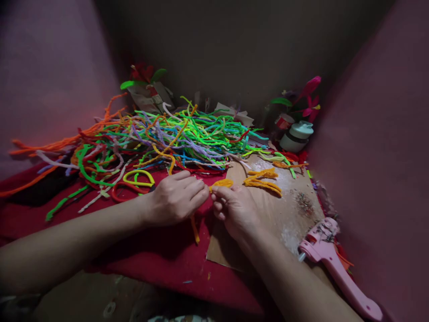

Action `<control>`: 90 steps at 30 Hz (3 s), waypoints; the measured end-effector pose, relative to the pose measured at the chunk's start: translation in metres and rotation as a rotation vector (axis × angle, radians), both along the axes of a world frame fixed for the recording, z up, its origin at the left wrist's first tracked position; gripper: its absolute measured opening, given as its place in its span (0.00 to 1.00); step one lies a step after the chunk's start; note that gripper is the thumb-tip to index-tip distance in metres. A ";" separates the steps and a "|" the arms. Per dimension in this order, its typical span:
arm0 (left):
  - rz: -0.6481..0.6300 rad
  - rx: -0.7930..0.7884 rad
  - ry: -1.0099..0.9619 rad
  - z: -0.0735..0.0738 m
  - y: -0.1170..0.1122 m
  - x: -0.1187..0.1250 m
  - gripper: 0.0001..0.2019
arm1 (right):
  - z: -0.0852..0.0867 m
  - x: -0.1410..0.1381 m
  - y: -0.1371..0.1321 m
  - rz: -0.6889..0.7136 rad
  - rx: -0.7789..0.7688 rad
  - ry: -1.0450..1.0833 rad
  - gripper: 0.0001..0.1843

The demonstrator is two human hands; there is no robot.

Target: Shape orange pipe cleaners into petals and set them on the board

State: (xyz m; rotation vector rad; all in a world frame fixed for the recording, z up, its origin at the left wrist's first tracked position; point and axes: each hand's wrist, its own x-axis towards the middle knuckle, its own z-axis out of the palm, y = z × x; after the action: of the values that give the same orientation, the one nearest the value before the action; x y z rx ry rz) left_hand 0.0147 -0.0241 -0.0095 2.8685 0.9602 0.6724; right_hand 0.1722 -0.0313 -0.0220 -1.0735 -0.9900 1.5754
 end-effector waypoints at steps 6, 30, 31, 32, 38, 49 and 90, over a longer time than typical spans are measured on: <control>0.258 -0.377 -0.547 0.001 0.018 -0.009 0.09 | -0.001 0.004 0.005 0.018 -0.105 0.180 0.10; 0.204 -0.343 -0.178 -0.001 0.005 -0.005 0.08 | -0.010 -0.003 0.000 -0.100 0.078 0.073 0.10; 0.238 -0.358 -0.172 0.002 0.005 -0.005 0.08 | -0.010 -0.003 0.000 -0.112 0.067 0.071 0.10; 0.273 -0.359 -0.183 0.005 0.005 -0.004 0.08 | -0.009 -0.004 0.001 -0.116 0.056 0.072 0.10; 0.270 -0.289 -0.305 0.030 0.025 0.014 0.07 | -0.005 -0.008 -0.012 0.112 0.173 -0.108 0.15; 0.186 -0.115 -0.140 0.005 0.091 0.101 0.06 | -0.018 -0.005 -0.017 0.159 1.136 -0.743 0.12; 0.488 -0.268 -0.266 0.041 0.056 -0.044 0.12 | -0.007 0.005 -0.019 0.164 0.800 -0.620 0.12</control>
State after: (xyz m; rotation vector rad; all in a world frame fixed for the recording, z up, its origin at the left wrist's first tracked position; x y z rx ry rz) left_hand -0.0289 0.0317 0.0316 2.2540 1.5781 0.8483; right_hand 0.1774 -0.0502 -0.0295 -0.9051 -1.9505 0.7890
